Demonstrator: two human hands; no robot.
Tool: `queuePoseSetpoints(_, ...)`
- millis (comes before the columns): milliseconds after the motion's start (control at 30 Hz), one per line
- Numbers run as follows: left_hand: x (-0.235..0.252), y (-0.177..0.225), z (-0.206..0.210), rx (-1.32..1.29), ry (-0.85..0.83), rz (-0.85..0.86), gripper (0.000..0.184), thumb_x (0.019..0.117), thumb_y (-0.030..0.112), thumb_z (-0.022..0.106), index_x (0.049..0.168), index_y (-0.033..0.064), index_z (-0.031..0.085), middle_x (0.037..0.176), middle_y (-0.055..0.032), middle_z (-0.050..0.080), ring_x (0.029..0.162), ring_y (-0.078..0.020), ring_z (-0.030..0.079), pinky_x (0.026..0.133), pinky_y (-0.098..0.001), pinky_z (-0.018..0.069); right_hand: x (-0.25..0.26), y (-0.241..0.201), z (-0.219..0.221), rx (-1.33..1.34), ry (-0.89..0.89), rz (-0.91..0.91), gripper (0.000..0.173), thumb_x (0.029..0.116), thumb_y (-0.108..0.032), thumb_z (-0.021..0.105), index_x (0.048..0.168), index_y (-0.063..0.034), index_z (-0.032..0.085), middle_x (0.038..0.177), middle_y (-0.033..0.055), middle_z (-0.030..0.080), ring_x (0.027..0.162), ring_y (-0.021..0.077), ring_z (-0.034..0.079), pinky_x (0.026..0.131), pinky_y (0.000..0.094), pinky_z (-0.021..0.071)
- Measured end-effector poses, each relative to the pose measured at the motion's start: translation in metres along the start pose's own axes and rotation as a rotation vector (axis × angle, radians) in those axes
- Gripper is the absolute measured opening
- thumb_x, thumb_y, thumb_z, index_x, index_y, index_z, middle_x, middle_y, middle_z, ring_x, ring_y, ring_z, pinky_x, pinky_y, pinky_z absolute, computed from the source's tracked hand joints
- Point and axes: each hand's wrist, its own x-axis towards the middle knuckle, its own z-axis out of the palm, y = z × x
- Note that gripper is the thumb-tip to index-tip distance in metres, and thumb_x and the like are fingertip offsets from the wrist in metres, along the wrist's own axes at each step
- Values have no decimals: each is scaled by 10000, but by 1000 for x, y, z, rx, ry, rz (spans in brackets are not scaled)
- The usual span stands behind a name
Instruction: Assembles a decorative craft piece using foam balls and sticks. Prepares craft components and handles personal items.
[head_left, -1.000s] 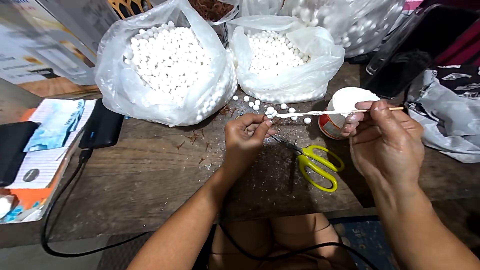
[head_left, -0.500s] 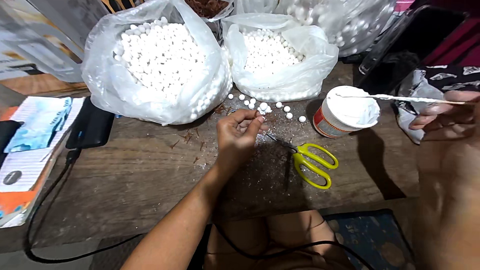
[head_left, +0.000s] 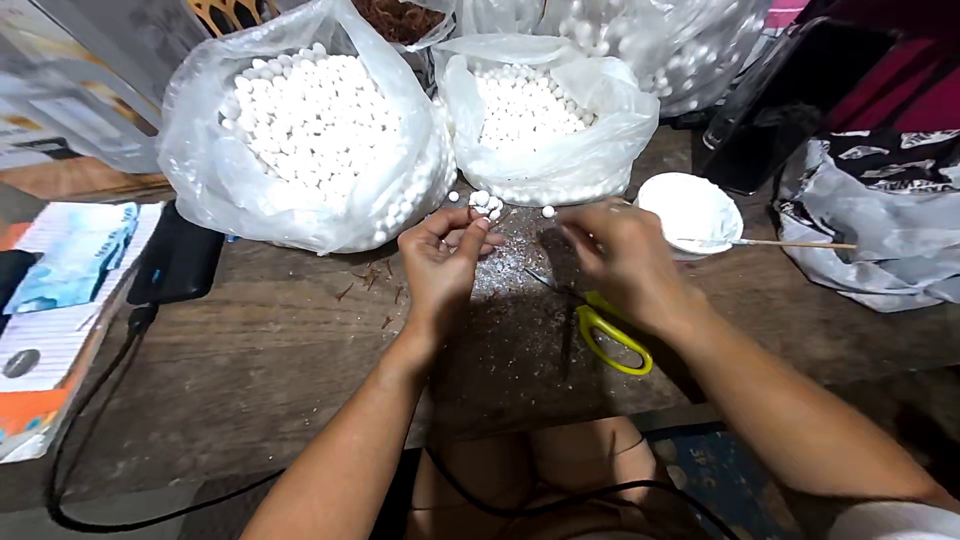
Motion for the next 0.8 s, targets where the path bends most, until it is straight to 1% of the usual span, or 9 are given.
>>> queuePoseSetpoints(67, 1, 0, -1, 4, 16, -9, 113, 911, -101, 630, 946, 4, 656, 810, 41, 725, 691, -33, 714, 683, -213, 623, 27, 11, 21, -56, -208, 135, 180, 976, 6, 561, 999, 81, 723, 903, 276, 705, 926, 490, 690, 808, 609, 529)
queuePoseSetpoints(167, 0, 3, -6, 62, -45, -36, 88, 938, -55, 645, 983, 19, 658, 824, 51, 721, 683, -19, 702, 669, -198, 606, 51, 14, 32, -161, -390, 269, 190, 996, 14, 531, 959, 106, 693, 978, 316, 681, 1043, 508, 654, 835, 614, 506)
queuePoseSetpoints(367, -1, 1, -5, 65, -62, -29, 64, 942, -55, 645, 986, -11, 659, 837, 20, 719, 669, -18, 696, 652, -196, 606, 56, 19, 29, -143, -472, 297, 149, 957, -8, 598, 967, 90, 709, 993, 307, 680, 1023, 496, 655, 833, 640, 488)
queuePoseSetpoints(467, 0, 0, -5, 62, -68, -20, 60, 943, -60, 643, 972, -9, 657, 835, 11, 717, 664, -23, 696, 645, -196, 606, 49, 25, 29, -40, -393, 248, 160, 961, -22, 624, 1007, 79, 739, 993, 304, 672, 1000, 489, 656, 863, 640, 492)
queuePoseSetpoints(533, 0, -2, -5, 59, -74, -6, 55, 941, -61, 649, 974, -19, 661, 836, -1, 721, 666, -29, 699, 645, -197, 606, 44, 27, 26, 140, -229, 210, 143, 945, -24, 655, 1015, 67, 741, 969, 260, 678, 902, 391, 674, 829, 557, 526)
queuePoseSetpoints(600, -1, -2, -5, 66, -72, 4, 54, 937, -61, 657, 983, -33, 663, 847, -11, 716, 682, -32, 702, 659, -203, 612, 41, 24, 23, 446, -91, 254, 132, 920, -41, 705, 1038, 9, 738, 977, 100, 695, 794, 121, 662, 750, 289, 573)
queuePoseSetpoints(633, -1, -3, -3, 66, -57, 16, 56, 930, -67, 657, 979, -41, 663, 849, -11, 716, 692, -27, 703, 672, -199, 611, 40, 21, 22, 671, -40, 290, 149, 884, 6, 716, 1031, -4, 733, 953, 32, 721, 778, 30, 674, 743, 202, 584)
queuePoseSetpoints(700, -1, -7, 2, 50, -4, 69, 65, 902, -97, 643, 955, -69, 669, 833, -20, 718, 708, -20, 702, 692, -195, 611, 38, 13, 21, 1054, -12, 365, 214, 851, 116, 682, 1022, -2, 731, 893, 2, 752, 762, 40, 713, 746, 210, 616)
queuePoseSetpoints(800, -1, -9, 3, 71, -2, 133, 68, 897, -95, 639, 955, -86, 673, 818, -37, 719, 713, -13, 697, 698, -186, 602, 38, 6, 19, 1257, -46, 484, 246, 877, 169, 612, 1010, 3, 736, 839, 6, 759, 748, 78, 732, 747, 237, 630)
